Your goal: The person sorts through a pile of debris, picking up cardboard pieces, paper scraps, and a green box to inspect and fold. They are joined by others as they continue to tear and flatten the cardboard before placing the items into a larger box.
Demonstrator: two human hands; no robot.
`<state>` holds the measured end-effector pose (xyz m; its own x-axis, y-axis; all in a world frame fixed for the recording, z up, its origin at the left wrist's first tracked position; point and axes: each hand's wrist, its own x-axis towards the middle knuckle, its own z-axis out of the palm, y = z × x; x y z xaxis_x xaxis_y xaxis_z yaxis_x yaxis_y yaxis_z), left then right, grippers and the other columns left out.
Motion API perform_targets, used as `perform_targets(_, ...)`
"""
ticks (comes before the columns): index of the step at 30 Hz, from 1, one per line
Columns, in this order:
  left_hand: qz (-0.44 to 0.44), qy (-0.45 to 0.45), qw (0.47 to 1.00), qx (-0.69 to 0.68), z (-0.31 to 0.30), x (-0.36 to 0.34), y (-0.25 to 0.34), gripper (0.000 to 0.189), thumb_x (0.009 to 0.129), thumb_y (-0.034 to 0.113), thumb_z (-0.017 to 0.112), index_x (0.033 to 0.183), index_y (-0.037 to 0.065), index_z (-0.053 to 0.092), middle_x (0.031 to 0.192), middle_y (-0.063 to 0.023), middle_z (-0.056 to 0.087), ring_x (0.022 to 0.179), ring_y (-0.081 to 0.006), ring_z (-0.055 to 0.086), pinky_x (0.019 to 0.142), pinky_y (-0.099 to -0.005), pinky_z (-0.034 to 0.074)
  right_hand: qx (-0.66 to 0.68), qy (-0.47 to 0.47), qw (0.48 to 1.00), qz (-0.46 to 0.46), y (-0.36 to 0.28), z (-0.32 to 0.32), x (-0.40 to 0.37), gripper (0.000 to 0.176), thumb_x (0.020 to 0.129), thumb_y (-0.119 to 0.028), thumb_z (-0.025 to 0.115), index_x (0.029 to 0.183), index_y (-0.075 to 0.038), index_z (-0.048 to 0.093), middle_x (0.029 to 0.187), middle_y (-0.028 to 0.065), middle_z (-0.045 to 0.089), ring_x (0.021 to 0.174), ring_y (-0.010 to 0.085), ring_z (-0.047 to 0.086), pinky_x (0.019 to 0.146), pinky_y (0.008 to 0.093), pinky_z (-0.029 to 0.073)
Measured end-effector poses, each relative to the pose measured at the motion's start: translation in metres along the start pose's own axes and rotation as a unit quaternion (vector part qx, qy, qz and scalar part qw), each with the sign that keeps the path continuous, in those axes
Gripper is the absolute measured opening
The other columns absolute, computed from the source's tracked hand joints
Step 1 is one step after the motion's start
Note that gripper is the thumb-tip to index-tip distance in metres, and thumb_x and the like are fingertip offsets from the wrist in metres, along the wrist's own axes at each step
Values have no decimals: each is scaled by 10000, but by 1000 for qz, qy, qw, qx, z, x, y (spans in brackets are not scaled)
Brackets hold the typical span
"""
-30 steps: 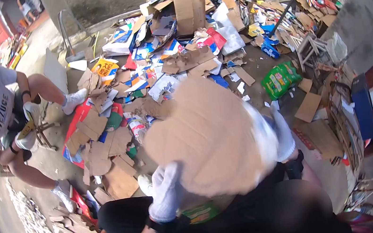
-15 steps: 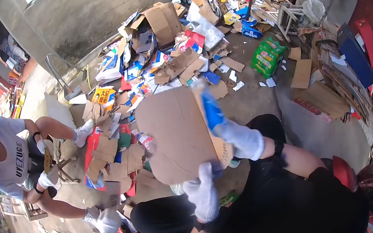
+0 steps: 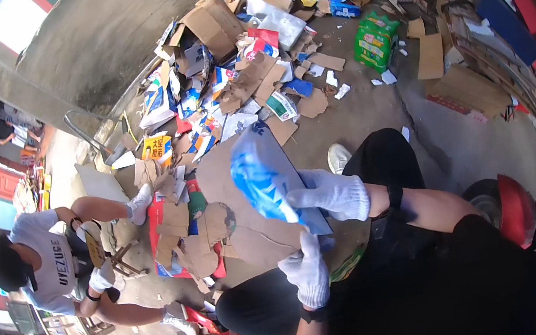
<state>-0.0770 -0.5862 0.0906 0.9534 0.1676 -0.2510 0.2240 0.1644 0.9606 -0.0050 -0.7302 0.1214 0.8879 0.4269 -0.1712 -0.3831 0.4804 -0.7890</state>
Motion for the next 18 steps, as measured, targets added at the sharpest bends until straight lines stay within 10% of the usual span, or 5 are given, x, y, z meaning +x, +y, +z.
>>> perform_targets(6,79,-476,794,369,-32,-7,50,366,897,243,721,1114,-46,664,980,-166,722,954,-257,697,828,-343,522,-191,105,969,-116,16,-33,12,365,885,-207,690,1202,-75,568,958,84,696,796,190,686,718,347,553)
perform_targets(8,257,-313,852,332,-35,-11,75,592,808,272,790,1297,15,579,1245,-196,631,1136,-338,629,1008,-413,468,-607,68,775,-163,6,-34,1,328,877,-254,659,1168,-130,571,881,148,681,738,314,681,668,412,544)
perform_targets(12,501,-182,485,694,-30,40,118,609,699,243,791,1242,61,585,1147,-177,624,1071,-334,610,942,-460,477,-774,-157,602,-119,4,5,-22,184,888,-231,553,1036,-128,591,744,137,661,698,355,681,600,467,542)
perform_targets(15,237,-311,462,796,-35,43,103,484,699,216,773,1136,74,620,1035,-144,633,989,-311,622,888,-461,481,-795,-105,591,-86,10,1,-18,168,882,-219,555,1014,-120,590,733,130,673,668,341,691,546,472,543)
perform_targets(18,473,-179,574,644,-40,41,91,454,709,151,760,1139,79,634,1019,-132,648,965,-317,627,853,-444,482,-800,-66,595,-34,-9,-7,-14,172,932,-229,519,1067,-135,568,754,163,679,691,352,691,570,459,546)
